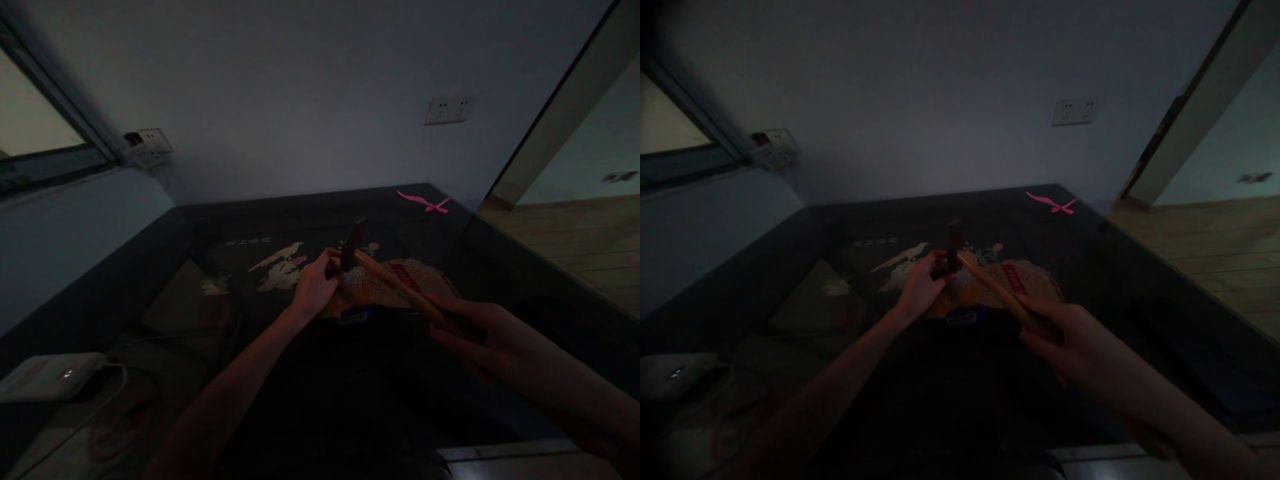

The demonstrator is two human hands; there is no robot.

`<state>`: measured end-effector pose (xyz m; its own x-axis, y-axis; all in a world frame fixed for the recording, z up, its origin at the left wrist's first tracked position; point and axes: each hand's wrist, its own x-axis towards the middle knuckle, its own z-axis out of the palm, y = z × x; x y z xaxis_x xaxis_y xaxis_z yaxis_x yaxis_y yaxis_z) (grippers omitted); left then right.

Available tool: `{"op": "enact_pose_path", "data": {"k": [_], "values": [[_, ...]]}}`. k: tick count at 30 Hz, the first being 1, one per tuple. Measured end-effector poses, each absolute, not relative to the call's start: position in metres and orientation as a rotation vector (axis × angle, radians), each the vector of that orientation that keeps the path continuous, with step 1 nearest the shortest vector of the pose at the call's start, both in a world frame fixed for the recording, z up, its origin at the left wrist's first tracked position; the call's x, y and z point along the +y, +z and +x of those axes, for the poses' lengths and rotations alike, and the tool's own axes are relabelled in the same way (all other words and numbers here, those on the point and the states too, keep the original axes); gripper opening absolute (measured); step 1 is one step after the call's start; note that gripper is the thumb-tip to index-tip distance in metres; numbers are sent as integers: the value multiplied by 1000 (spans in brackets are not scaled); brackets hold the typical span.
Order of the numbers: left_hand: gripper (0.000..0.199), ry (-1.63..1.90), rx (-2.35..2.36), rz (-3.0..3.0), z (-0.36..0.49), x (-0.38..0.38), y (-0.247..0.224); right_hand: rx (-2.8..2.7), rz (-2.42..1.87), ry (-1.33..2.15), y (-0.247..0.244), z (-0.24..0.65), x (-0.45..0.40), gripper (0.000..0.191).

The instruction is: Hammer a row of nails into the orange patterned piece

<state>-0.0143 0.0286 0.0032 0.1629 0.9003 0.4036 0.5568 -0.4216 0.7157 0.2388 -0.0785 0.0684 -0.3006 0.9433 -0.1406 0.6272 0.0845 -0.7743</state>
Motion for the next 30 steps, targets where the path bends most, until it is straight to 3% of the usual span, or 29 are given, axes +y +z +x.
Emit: {"op": "enact_pose_path", "data": {"k": [19, 30], "values": [[38, 1093, 1127, 1867, -24, 33, 9, -1840, -1463, 1082, 79, 229, -82, 52], [33, 1145, 1319, 1868, -30, 32, -1, -2019, -1418, 1062, 91, 220, -76, 42]]}}
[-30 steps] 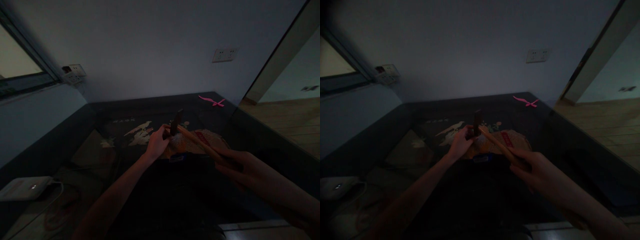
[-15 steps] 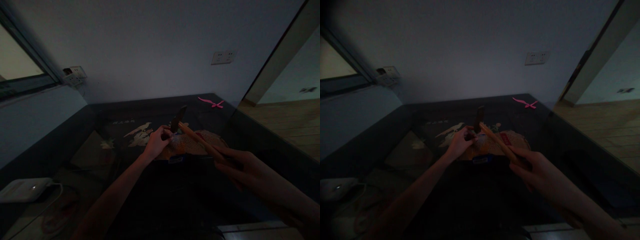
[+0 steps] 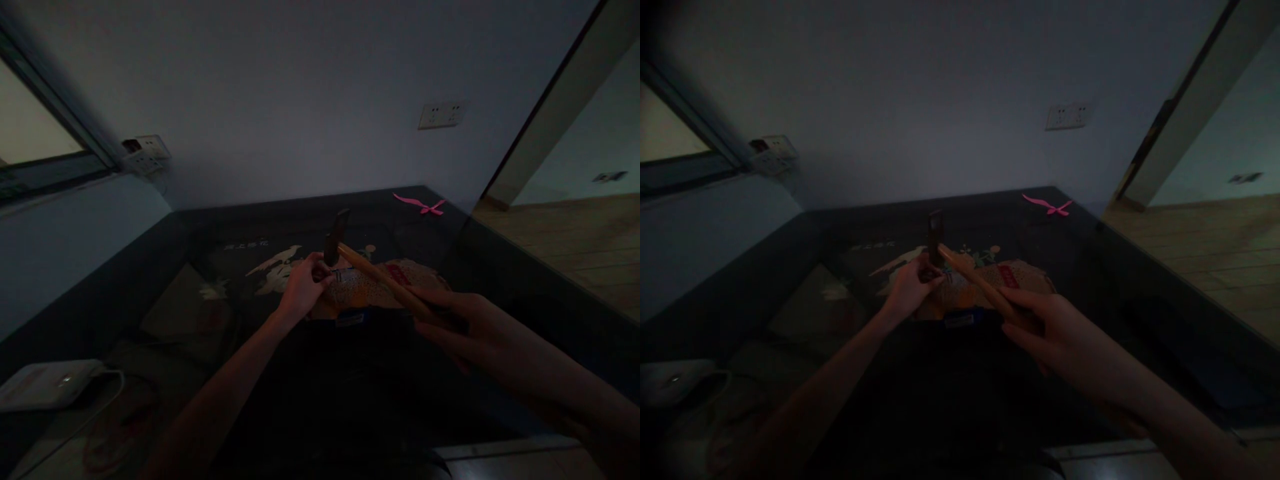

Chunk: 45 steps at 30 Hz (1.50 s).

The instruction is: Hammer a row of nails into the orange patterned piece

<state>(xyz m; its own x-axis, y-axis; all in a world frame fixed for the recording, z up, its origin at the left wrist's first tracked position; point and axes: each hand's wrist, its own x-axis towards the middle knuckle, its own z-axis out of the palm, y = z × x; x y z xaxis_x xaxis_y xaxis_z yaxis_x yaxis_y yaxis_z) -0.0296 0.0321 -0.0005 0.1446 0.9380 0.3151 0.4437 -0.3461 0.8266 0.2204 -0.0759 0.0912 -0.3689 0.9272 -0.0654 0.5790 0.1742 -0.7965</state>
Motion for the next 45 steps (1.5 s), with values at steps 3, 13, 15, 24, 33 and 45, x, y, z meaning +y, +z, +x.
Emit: {"op": "enact_pose_path", "data": {"k": [3, 13, 15, 24, 33, 45], "values": [[33, 1132, 1337, 1878, -29, 31, 1, -2067, -1385, 1097, 95, 216, -73, 36], [32, 1102, 1403, 1934, -29, 29, 4, -2068, -1425, 1082, 90, 217, -71, 35], [33, 1096, 1421, 1944, -30, 29, 4, -2077, -1433, 1047, 87, 217, -70, 32], [36, 1121, 1283, 1912, -32, 31, 1, -1921, -1397, 1099, 80, 223, -74, 43], [11, 924, 1347, 2128, -56, 31, 25, -1504, -1487, 1211, 37, 235, -87, 60], [7, 781, 1346, 2213, -57, 34, 21, -1418, -1599, 1343, 14, 243, -107, 56]]}}
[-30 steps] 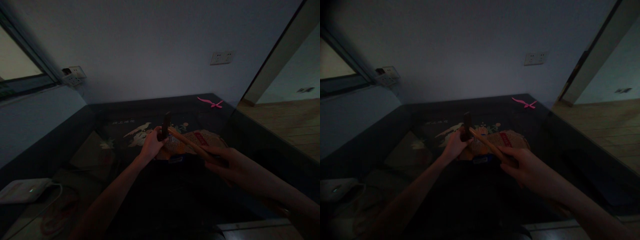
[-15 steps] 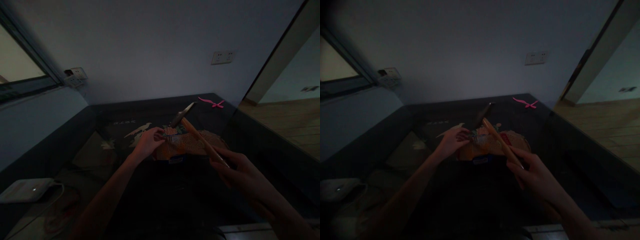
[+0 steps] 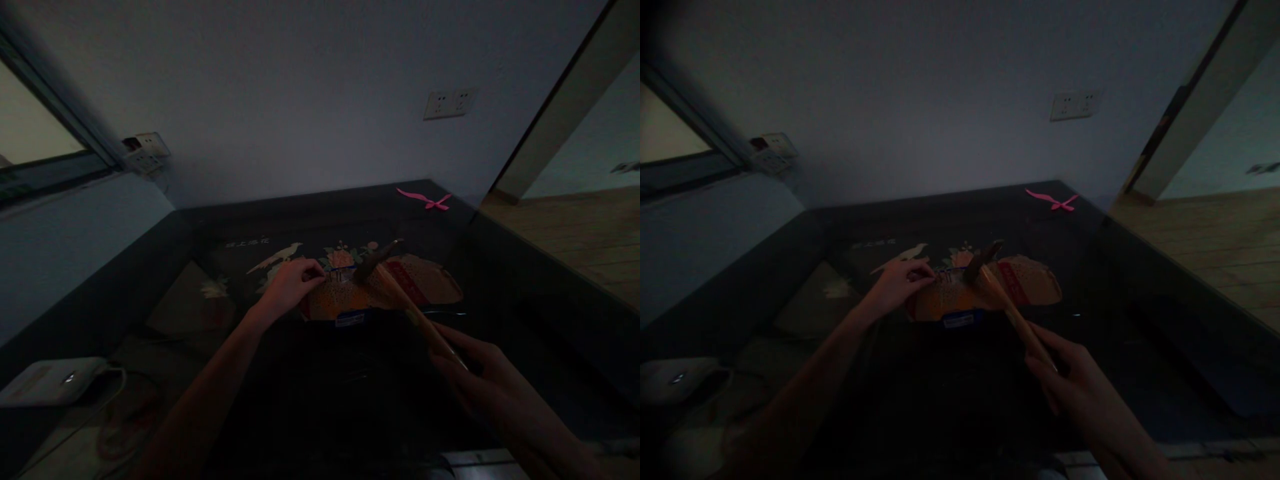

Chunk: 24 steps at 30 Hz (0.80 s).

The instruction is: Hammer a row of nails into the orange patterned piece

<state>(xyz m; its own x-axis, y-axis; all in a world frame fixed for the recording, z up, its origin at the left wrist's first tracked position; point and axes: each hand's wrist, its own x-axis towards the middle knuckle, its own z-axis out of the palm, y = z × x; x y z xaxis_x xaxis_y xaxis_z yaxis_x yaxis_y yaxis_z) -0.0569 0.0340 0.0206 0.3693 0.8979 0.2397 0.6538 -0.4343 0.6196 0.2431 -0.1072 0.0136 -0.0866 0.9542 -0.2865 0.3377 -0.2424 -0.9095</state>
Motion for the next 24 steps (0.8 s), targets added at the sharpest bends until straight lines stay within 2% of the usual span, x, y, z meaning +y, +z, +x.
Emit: {"op": "enact_pose_path", "data": {"k": [7, 13, 24], "values": [[5, 734, 1368, 2262, -51, 28, 26, -1380, -1623, 1318, 4, 245, -104, 63], [6, 723, 1408, 2326, -46, 26, 27, -1370, -1604, 1225, 3, 246, -104, 58], [8, 700, 1439, 2358, -44, 23, 30, -1337, -1619, 1286, -3, 246, -106, 62]]}}
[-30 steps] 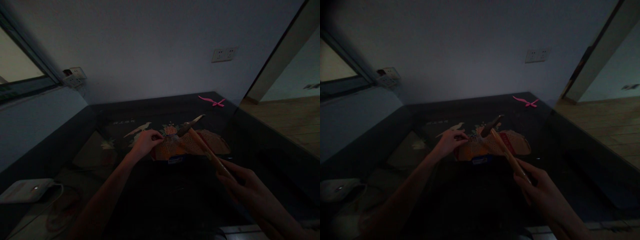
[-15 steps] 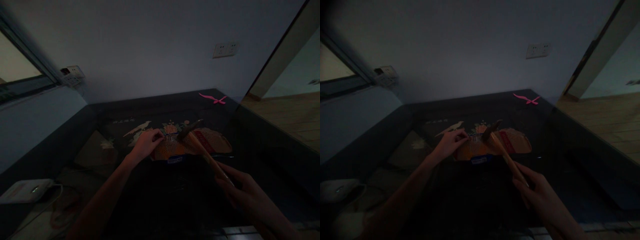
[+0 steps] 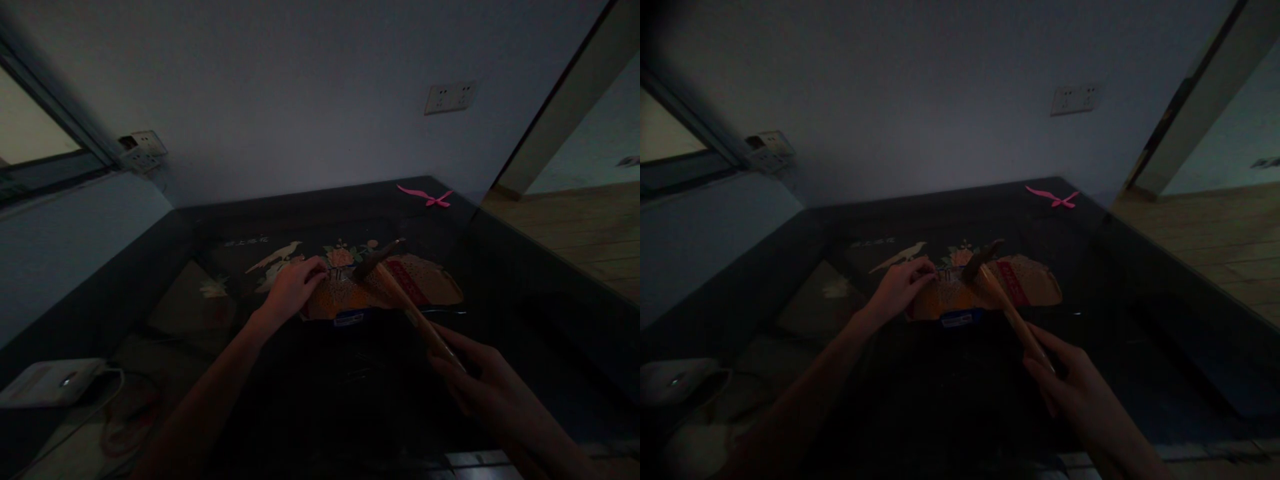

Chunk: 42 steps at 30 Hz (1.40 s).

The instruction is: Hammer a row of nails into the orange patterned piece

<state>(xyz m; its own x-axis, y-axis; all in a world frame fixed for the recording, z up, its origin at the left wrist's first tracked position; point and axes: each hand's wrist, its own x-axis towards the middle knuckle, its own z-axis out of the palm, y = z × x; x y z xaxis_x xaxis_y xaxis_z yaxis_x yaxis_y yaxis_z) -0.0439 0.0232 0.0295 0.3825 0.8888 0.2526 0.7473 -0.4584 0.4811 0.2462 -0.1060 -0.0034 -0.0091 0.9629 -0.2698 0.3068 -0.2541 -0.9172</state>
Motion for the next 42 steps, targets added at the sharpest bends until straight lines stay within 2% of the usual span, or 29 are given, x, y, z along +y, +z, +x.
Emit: {"op": "enact_pose_path", "data": {"k": [7, 25, 30, 32, 34, 38, 42], "values": [[7, 687, 1418, 2326, -45, 25, 28, -1254, -1622, 1319, 0, 244, -106, 63], [7, 682, 1364, 2308, -50, 29, 28, -1441, -1602, 1258, 6, 243, -104, 61], [24, 717, 1418, 2449, -53, 14, 49, -1344, -1564, 1290, 6, 243, -107, 61], [19, 745, 1420, 2511, -50, -2, 65, -1310, -1541, 1277, 7, 243, -106, 61], [11, 638, 1292, 2533, -43, -23, 78, -1285, -1497, 1232, 8, 242, -102, 58], [7, 11, 931, 2570, -22, -62, 77, -1201, -1370, 1133, 9, 235, -91, 51], [14, -467, 1027, 2630, 0, -79, 51, -1156, -1256, 1091, 5, 231, -83, 42]]}}
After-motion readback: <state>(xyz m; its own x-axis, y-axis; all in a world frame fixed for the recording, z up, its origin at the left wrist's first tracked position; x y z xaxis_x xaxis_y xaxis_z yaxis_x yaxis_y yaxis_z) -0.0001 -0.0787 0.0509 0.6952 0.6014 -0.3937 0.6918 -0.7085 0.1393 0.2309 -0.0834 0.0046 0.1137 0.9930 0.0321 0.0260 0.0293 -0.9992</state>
